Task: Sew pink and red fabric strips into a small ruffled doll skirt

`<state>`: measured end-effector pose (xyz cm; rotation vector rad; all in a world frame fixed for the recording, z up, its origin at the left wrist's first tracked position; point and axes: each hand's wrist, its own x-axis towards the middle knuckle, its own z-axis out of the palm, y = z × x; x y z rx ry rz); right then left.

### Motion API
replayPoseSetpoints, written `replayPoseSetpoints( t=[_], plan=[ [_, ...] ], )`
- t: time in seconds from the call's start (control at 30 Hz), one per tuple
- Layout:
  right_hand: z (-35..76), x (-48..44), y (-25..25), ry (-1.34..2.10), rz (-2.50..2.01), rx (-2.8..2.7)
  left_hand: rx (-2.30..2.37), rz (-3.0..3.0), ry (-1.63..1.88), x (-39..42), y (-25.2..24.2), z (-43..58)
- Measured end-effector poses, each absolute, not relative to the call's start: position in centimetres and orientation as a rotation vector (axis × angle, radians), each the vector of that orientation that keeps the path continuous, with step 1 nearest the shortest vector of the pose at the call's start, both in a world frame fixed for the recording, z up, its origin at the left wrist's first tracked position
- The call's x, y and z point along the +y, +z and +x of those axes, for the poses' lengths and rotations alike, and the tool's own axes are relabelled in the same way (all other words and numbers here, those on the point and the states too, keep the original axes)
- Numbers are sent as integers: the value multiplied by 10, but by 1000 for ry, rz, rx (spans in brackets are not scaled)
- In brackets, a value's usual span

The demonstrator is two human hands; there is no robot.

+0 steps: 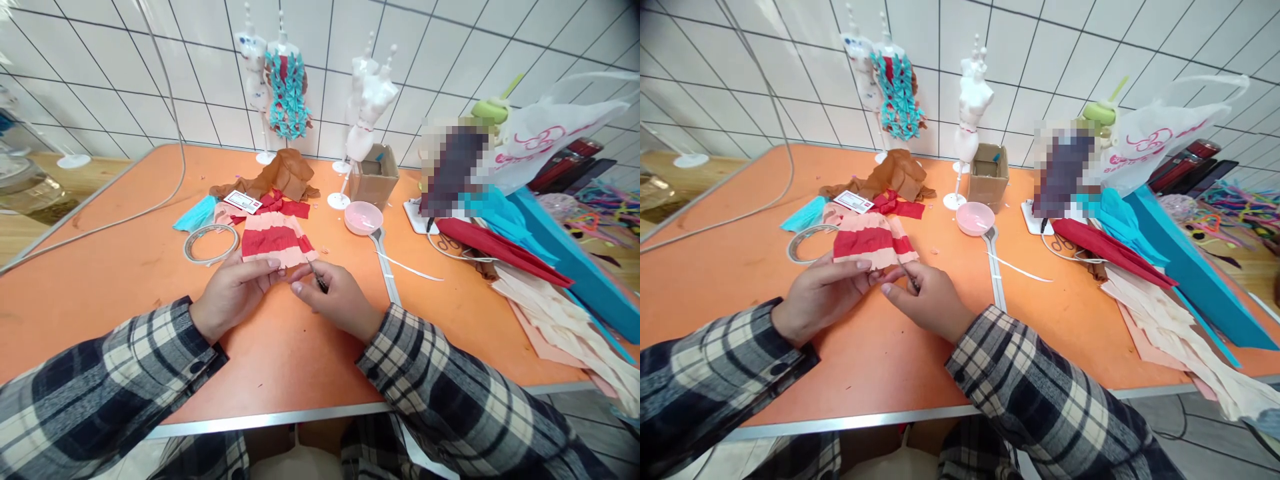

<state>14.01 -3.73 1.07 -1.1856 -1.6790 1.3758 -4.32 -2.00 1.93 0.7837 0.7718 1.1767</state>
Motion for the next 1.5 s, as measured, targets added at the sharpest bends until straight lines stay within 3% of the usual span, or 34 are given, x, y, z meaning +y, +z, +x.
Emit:
replayPoseSetpoints(
  t=[0.37, 0.6, 0.83, 1.1, 1.33, 1.5],
  plan=[
    [140, -34, 8, 1668, -1076, -1183, 787, 866, 1159, -21, 16, -44],
    [138, -31, 4, 1390, -1209, -1215, 737, 939, 1112, -23, 14, -42],
    [135, -37, 7, 1006, -1283, -1330, 750, 652, 1007, -25, 11, -38],
    [139, -37, 3, 903, -1268, -1484, 659, 523, 856, -24, 7, -41],
    [139, -38, 3, 801, -1303, -1577, 694, 696, 948, -27, 7, -38],
    [139, -37, 4, 1049, -1205, -1584, 691, 743, 1041, -23, 10, -39]
  ],
)
